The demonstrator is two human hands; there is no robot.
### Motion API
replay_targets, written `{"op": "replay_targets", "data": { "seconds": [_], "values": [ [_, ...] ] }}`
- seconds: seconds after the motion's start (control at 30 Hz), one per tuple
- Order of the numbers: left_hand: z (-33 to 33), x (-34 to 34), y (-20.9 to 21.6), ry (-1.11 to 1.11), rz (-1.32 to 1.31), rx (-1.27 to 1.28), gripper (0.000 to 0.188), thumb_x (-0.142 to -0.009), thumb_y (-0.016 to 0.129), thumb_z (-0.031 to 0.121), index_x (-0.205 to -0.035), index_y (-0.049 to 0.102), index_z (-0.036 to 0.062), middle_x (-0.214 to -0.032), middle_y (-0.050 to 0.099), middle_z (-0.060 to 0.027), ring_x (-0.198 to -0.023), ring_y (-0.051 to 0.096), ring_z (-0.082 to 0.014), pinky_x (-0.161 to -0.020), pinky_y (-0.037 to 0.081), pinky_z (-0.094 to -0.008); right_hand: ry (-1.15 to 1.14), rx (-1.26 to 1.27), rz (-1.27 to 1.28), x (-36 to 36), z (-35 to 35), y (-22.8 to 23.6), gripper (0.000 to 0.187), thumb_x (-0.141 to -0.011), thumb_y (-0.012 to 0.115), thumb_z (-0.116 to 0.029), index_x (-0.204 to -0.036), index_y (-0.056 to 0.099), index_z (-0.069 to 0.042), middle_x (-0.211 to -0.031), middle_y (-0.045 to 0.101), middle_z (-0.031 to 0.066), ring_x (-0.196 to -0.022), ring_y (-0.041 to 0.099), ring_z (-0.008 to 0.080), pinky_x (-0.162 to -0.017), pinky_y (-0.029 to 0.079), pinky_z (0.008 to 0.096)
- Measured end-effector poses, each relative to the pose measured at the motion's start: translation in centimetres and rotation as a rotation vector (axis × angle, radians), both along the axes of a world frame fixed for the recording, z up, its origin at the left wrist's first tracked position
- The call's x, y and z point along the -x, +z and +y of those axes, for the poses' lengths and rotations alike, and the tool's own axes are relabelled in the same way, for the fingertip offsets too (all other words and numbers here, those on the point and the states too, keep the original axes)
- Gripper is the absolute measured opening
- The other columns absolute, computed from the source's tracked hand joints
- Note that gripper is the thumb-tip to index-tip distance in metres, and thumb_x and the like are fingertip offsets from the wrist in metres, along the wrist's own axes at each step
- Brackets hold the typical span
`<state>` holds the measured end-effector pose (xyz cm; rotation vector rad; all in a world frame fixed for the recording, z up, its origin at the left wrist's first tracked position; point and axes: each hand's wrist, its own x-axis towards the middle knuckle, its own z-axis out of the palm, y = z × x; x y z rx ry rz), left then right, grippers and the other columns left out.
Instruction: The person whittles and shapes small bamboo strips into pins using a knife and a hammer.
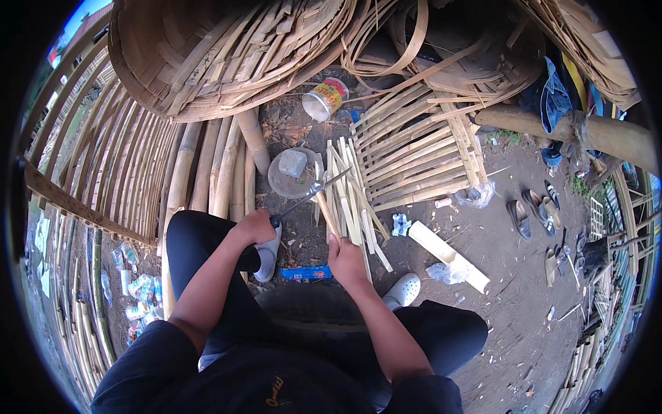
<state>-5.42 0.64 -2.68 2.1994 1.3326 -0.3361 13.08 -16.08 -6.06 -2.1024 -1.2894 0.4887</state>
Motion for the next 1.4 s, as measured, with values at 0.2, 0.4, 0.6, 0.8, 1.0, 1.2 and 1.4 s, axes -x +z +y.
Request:
{"op": "replay_targets", "data": {
  "seconds": [0.2,0.4,0.6,0.8,1.0,1.2,1.4],
  "values": [
    [0.2,0.0,1.0,0.051,0.024,0.062,0.037,-0.070,0.058,0.015,-0.091,0.061,-0.0143,-0.084,0.066,-0.0295,-0.088,0.068,-0.0368,-0.077,0.055,-0.0410,-0.024,-0.008,0.094,-0.5,0.9,3.6,0.045,-0.097,0.050,-0.033,-0.075,0.058,0.005,-0.062,0.057,0.0283,-0.063,0.060,0.0475,-0.060,0.047,0.0511],
    [0.2,-0.6,1.3,0.046,0.027,0.118,0.029,-0.067,0.056,0.012,-0.080,0.064,-0.0120,-0.081,0.066,-0.0295,-0.084,0.069,-0.0366,-0.073,0.056,-0.0407,0.001,-0.050,0.060,-0.9,0.5,1.5,0.045,-0.097,0.051,-0.033,-0.076,0.057,0.005,-0.064,0.058,0.0280,-0.061,0.059,0.0457,-0.057,0.047,0.0499],
    [0.3,0.4,-0.6,0.082,-0.002,0.023,0.026,-0.065,0.057,0.011,-0.076,0.066,-0.0106,-0.081,0.066,-0.0295,-0.085,0.069,-0.0375,-0.074,0.056,-0.0409,0.005,-0.503,0.177,0.0,0.3,10.1,0.040,-0.098,0.050,-0.033,-0.082,0.052,0.004,-0.060,0.053,0.0223,-0.052,0.056,0.0372,-0.050,0.043,0.0437],
    [0.7,-0.9,1.0,-0.061,0.116,0.141,0.034,-0.067,0.058,0.013,-0.089,0.065,-0.0120,-0.087,0.066,-0.0305,-0.090,0.068,-0.0374,-0.078,0.056,-0.0418,-0.015,-0.261,0.047,0.0,0.1,0.0,0.039,-0.097,0.048,-0.031,-0.082,0.055,0.004,-0.060,0.057,0.0238,-0.059,0.060,0.0458,-0.054,0.048,0.0480],
    [-0.5,0.3,-1.8,0.039,0.021,-0.073,0.035,-0.071,0.057,0.017,-0.088,0.065,-0.0125,-0.080,0.067,-0.0268,-0.085,0.070,-0.0343,-0.078,0.055,-0.0416,-0.019,0.060,0.054,0.8,1.0,0.3,0.045,-0.097,0.050,-0.035,-0.077,0.059,0.005,-0.066,0.059,0.0307,-0.067,0.062,0.0476,-0.061,0.050,0.0527],
    [0.8,-0.2,-0.8,0.084,0.012,0.147,0.028,-0.072,0.053,0.017,-0.075,0.066,-0.0084,-0.067,0.067,-0.0218,-0.071,0.070,-0.0307,-0.071,0.056,-0.0384,-0.028,0.020,0.052,0.6,0.7,0.5,0.043,-0.097,0.050,-0.033,-0.076,0.057,0.004,-0.064,0.058,0.0291,-0.065,0.062,0.0466,-0.058,0.049,0.0524],
    [0.8,-0.2,-0.8,0.135,0.019,0.181,0.026,-0.071,0.053,0.016,-0.065,0.064,-0.0063,-0.061,0.065,-0.0190,-0.064,0.070,-0.0287,-0.067,0.057,-0.0367,-0.012,-0.111,0.103,0.6,0.9,3.6,0.037,-0.096,0.053,-0.029,-0.078,0.056,0.003,-0.057,0.056,0.0247,-0.056,0.058,0.0440,-0.053,0.047,0.0472]
  ]
}}
